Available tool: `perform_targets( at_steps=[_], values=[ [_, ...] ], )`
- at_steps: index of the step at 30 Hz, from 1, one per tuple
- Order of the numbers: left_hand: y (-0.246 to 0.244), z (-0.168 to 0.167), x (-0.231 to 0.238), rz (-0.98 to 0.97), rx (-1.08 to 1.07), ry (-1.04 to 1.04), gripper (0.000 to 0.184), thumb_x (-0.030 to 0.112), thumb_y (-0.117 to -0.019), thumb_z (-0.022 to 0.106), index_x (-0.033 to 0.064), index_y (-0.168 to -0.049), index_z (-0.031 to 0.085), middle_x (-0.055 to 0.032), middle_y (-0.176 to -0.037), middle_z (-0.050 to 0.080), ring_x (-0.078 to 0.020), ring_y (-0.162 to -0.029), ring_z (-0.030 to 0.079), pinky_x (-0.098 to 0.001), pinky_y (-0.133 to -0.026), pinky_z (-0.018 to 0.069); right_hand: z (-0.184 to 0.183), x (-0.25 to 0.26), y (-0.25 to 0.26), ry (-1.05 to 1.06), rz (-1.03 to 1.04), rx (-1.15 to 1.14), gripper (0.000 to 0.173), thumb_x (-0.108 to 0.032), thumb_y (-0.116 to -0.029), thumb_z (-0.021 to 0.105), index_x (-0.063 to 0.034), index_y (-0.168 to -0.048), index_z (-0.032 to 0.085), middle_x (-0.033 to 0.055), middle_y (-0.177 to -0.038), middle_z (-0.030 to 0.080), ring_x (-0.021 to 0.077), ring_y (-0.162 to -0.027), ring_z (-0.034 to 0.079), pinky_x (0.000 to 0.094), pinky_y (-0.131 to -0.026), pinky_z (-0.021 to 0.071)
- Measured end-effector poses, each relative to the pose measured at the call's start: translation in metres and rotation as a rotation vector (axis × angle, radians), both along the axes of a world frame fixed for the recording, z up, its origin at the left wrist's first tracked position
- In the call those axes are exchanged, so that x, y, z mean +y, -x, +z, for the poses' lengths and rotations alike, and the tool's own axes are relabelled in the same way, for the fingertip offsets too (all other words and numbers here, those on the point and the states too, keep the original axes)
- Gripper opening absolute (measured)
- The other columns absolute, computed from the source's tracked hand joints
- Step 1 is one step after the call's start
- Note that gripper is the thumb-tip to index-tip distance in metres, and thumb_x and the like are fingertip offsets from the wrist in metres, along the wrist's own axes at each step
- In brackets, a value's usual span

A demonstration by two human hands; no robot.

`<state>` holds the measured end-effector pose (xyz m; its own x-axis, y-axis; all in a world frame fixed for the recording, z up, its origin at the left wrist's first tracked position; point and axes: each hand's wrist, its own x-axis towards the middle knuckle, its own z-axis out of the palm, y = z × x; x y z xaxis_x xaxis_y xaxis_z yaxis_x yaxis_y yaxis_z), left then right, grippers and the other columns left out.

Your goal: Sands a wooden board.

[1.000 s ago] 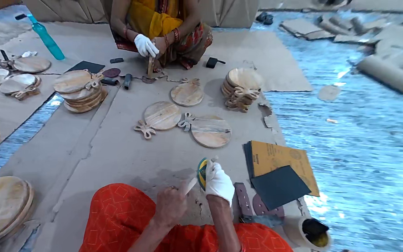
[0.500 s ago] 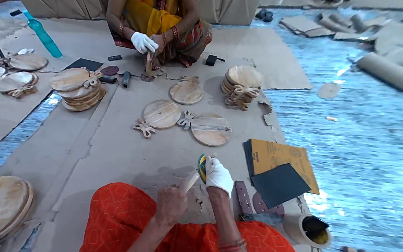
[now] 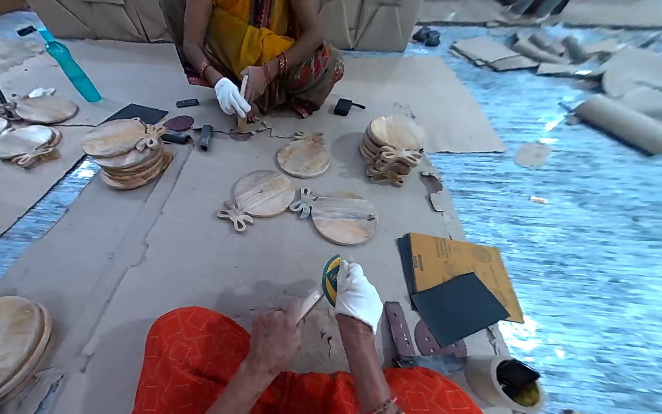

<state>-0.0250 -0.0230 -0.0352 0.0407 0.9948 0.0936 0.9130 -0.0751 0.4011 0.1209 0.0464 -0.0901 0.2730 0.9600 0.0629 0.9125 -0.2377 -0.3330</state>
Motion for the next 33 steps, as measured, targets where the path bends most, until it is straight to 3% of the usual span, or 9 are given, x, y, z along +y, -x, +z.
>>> perform_targets(
  at_steps=[1,3,11,14,20,24,26,29,33],
  values=[
    [0.000,0.000,0.001,-0.007,0.009,0.003,0.019,0.017,-0.0912,0.068,0.0007,-0.099,0.073,-0.0160,-0.069,0.068,-0.0357,-0.067,0.072,-0.0512,-0.062,0.0575,0.039,0.008,0.000,0.222,-0.033,0.223,0.041,-0.045,-0.1107,0.038,-0.0217,-0.136,0.060,0.0196,-0.109,0.073,0.0389,-0.103,0.071,0.0635,-0.086,0.0523],
    [-0.005,0.000,0.004,-0.017,0.016,-0.012,0.016,0.016,-0.0897,0.069,0.0014,-0.095,0.073,-0.0150,-0.067,0.068,-0.0354,-0.065,0.072,-0.0509,-0.061,0.0571,0.060,0.009,0.007,0.268,-0.112,0.310,0.045,-0.048,-0.1094,0.040,-0.0141,-0.130,0.062,0.0240,-0.100,0.072,0.0462,-0.094,0.071,0.0668,-0.076,0.0529],
    [-0.011,0.005,0.007,-0.024,0.030,0.008,0.019,0.016,-0.0900,0.068,0.0022,-0.102,0.074,-0.0148,-0.067,0.068,-0.0353,-0.066,0.072,-0.0515,-0.062,0.0565,0.046,-0.001,0.008,0.177,-0.077,0.311,0.043,-0.050,-0.1097,0.036,-0.0164,-0.124,0.060,0.0189,-0.088,0.070,0.0419,-0.083,0.071,0.0616,-0.065,0.0549],
    [-0.005,0.010,0.012,0.002,0.000,0.096,0.024,0.016,-0.0930,0.066,0.0009,-0.109,0.074,-0.0176,-0.075,0.071,-0.0378,-0.075,0.074,-0.0539,-0.069,0.0571,0.059,-0.015,0.022,0.258,-0.004,0.336,0.039,-0.035,-0.1104,0.043,-0.0091,-0.133,0.062,0.0242,-0.103,0.071,0.0448,-0.097,0.070,0.0630,-0.080,0.0541],
    [-0.006,-0.001,0.008,0.008,0.005,-0.027,0.024,0.017,-0.0907,0.069,0.0004,-0.106,0.074,-0.0149,-0.066,0.068,-0.0357,-0.063,0.071,-0.0517,-0.060,0.0569,0.044,0.009,0.014,0.257,-0.054,0.335,0.047,-0.051,-0.1098,0.035,-0.0158,-0.125,0.063,0.0199,-0.095,0.071,0.0433,-0.090,0.071,0.0640,-0.070,0.0542],
    [-0.001,0.012,0.019,0.038,-0.012,0.168,0.025,0.018,-0.0954,0.064,0.0013,-0.113,0.072,-0.0196,-0.080,0.072,-0.0406,-0.080,0.074,-0.0568,-0.072,0.0567,0.057,-0.032,0.025,0.307,0.079,0.335,0.042,-0.027,-0.1106,0.043,0.0013,-0.135,0.061,0.0271,-0.120,0.069,0.0413,-0.112,0.067,0.0556,-0.094,0.0528],
    [0.001,0.010,0.020,0.030,-0.011,0.161,0.022,0.018,-0.0953,0.064,0.0008,-0.106,0.072,-0.0191,-0.077,0.071,-0.0402,-0.078,0.074,-0.0563,-0.069,0.0562,0.050,-0.033,0.026,0.278,0.074,0.321,0.035,-0.018,-0.1047,0.053,0.0071,-0.124,0.067,0.0299,-0.118,0.069,0.0417,-0.112,0.067,0.0541,-0.097,0.0515],
    [-0.003,0.004,0.011,0.025,0.019,0.086,0.026,0.021,-0.0948,0.067,-0.0004,-0.109,0.073,-0.0176,-0.073,0.071,-0.0384,-0.072,0.073,-0.0540,-0.067,0.0573,0.049,0.006,0.014,0.382,-0.003,0.297,0.045,-0.044,-0.1109,0.037,-0.0121,-0.126,0.065,0.0206,-0.107,0.072,0.0406,-0.102,0.070,0.0616,-0.082,0.0548],
    [-0.002,0.015,0.017,0.035,0.014,0.220,0.027,0.016,-0.0963,0.062,0.0006,-0.116,0.070,-0.0203,-0.083,0.073,-0.0407,-0.085,0.074,-0.0559,-0.076,0.0564,0.072,0.004,0.025,0.489,-0.011,0.284,0.045,-0.046,-0.1108,0.037,-0.0178,-0.135,0.063,0.0174,-0.114,0.073,0.0387,-0.107,0.070,0.0605,-0.088,0.0541]
  ],
)
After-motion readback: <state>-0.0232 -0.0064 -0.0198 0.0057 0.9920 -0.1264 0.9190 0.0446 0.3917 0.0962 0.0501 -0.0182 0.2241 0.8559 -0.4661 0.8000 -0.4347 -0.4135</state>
